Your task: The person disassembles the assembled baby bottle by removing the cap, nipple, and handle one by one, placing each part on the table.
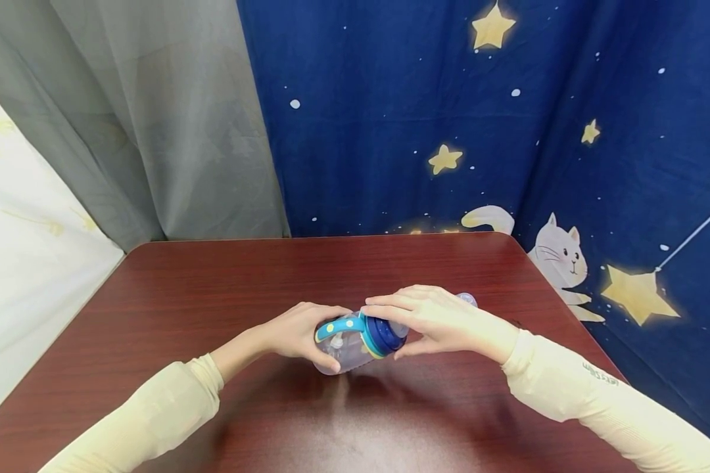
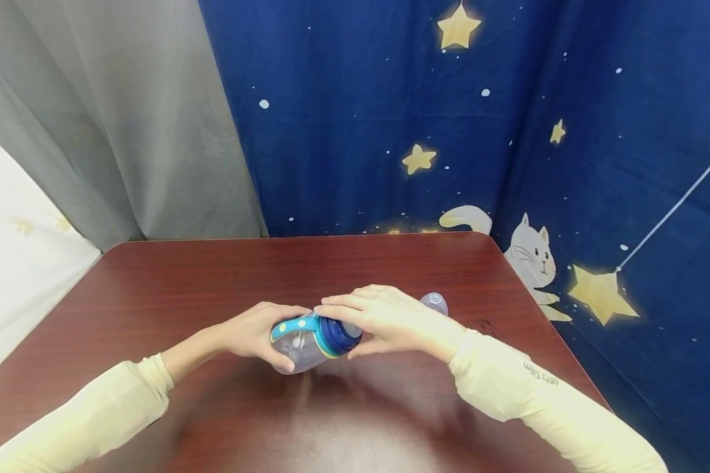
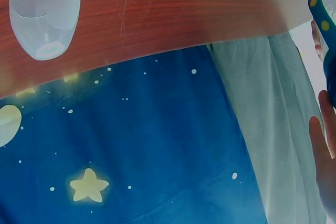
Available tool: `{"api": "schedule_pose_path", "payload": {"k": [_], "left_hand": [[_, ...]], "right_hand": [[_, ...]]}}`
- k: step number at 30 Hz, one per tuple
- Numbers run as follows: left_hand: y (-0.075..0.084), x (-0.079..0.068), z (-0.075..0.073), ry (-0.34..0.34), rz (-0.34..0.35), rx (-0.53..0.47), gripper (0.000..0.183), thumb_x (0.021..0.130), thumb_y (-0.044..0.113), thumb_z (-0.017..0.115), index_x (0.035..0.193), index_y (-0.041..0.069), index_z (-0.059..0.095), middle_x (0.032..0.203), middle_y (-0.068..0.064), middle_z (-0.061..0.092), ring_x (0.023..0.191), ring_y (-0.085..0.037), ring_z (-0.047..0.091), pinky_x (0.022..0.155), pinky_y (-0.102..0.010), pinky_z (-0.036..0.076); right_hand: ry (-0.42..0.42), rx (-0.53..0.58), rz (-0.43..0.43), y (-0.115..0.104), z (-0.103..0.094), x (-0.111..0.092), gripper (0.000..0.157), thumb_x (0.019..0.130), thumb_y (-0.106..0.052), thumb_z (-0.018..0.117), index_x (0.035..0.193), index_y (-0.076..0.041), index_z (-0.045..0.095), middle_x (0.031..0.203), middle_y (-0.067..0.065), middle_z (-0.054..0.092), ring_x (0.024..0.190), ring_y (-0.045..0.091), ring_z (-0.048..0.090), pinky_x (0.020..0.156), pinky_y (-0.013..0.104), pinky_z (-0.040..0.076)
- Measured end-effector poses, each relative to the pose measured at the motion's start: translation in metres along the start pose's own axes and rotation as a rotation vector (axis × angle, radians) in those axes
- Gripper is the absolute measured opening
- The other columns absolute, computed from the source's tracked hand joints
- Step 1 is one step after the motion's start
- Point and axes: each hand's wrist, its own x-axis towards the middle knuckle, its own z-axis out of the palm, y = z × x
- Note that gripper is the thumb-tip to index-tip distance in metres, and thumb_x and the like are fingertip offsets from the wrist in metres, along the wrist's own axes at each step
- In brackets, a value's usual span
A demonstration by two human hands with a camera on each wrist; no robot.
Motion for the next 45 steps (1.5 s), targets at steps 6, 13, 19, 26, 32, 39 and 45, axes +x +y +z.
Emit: {"api": "schedule_pose_path", "payload": {"k": [6, 13, 19, 26, 32, 39, 45], "left_hand": [[-0.002, -0.001, 0.003, 0.013, -0.003, 0.005, 0.072, 0.062, 0.058, 0.069, 0.119, 0.019, 0.05, 0.091, 0.011, 0.058, 0.076, 0.0, 0.051, 0.062, -0.021, 0.044], [-0.001, 0.0, 0.003, 0.024, 0.008, 0.003, 0.072, 0.062, 0.057, 0.069, 0.118, 0.017, 0.05, 0.092, 0.011, 0.058, 0.077, 0.0, 0.051, 0.063, -0.021, 0.044], [0.001, 0.001, 0.0, 0.028, 0.001, 0.006, 0.072, 0.062, 0.058, 0.069, 0.118, 0.018, 0.05, 0.092, 0.013, 0.056, 0.078, -0.001, 0.051, 0.064, -0.022, 0.043], [0.001, 0.001, 0.0, 0.017, -0.027, -0.003, 0.072, 0.062, 0.057, 0.07, 0.119, 0.019, 0.05, 0.093, 0.015, 0.055, 0.079, -0.001, 0.05, 0.063, -0.022, 0.044], [0.002, 0.001, 0.0, 0.015, -0.021, 0.008, 0.072, 0.062, 0.058, 0.069, 0.119, 0.018, 0.05, 0.093, 0.013, 0.056, 0.078, -0.001, 0.05, 0.063, -0.022, 0.043], [0.003, 0.001, -0.001, 0.011, -0.019, 0.014, 0.072, 0.062, 0.059, 0.068, 0.119, 0.019, 0.05, 0.093, 0.012, 0.057, 0.078, -0.001, 0.05, 0.063, -0.022, 0.043], [0.003, 0.001, -0.001, 0.012, -0.016, 0.011, 0.072, 0.062, 0.059, 0.068, 0.119, 0.019, 0.05, 0.092, 0.011, 0.058, 0.077, -0.002, 0.05, 0.062, -0.022, 0.043]], "right_hand": [[0.001, -0.02, 0.011, -0.001, 0.001, -0.001, 0.076, 0.072, -0.058, 0.059, 0.131, -0.014, 0.041, 0.13, 0.0, 0.043, 0.107, 0.016, 0.047, 0.085, 0.033, 0.039], [0.009, -0.038, 0.034, -0.001, -0.001, 0.0, 0.08, 0.069, -0.063, 0.058, 0.131, -0.015, 0.042, 0.132, 0.001, 0.041, 0.109, 0.016, 0.046, 0.087, 0.034, 0.038], [0.032, -0.05, 0.115, -0.002, -0.01, 0.002, 0.085, 0.065, -0.066, 0.06, 0.131, -0.016, 0.042, 0.132, -0.001, 0.04, 0.114, 0.017, 0.043, 0.092, 0.037, 0.033], [-0.024, -0.016, 0.283, -0.003, -0.014, 0.004, 0.083, 0.07, -0.069, 0.05, 0.134, -0.018, 0.037, 0.125, -0.005, 0.048, 0.112, 0.012, 0.044, 0.096, 0.038, 0.026], [-0.071, 0.021, 0.267, -0.005, -0.01, 0.006, 0.078, 0.069, -0.069, 0.051, 0.127, -0.018, 0.048, 0.113, -0.006, 0.056, 0.103, 0.009, 0.049, 0.096, 0.04, 0.026], [-0.07, 0.017, 0.237, -0.006, -0.011, 0.008, 0.072, 0.069, -0.066, 0.055, 0.121, -0.017, 0.053, 0.106, -0.006, 0.059, 0.095, 0.01, 0.053, 0.093, 0.04, 0.029], [-0.075, 0.032, 0.237, -0.007, -0.011, 0.009, 0.072, 0.069, -0.065, 0.057, 0.12, -0.015, 0.054, 0.106, -0.005, 0.06, 0.095, 0.01, 0.053, 0.094, 0.041, 0.03]]}}
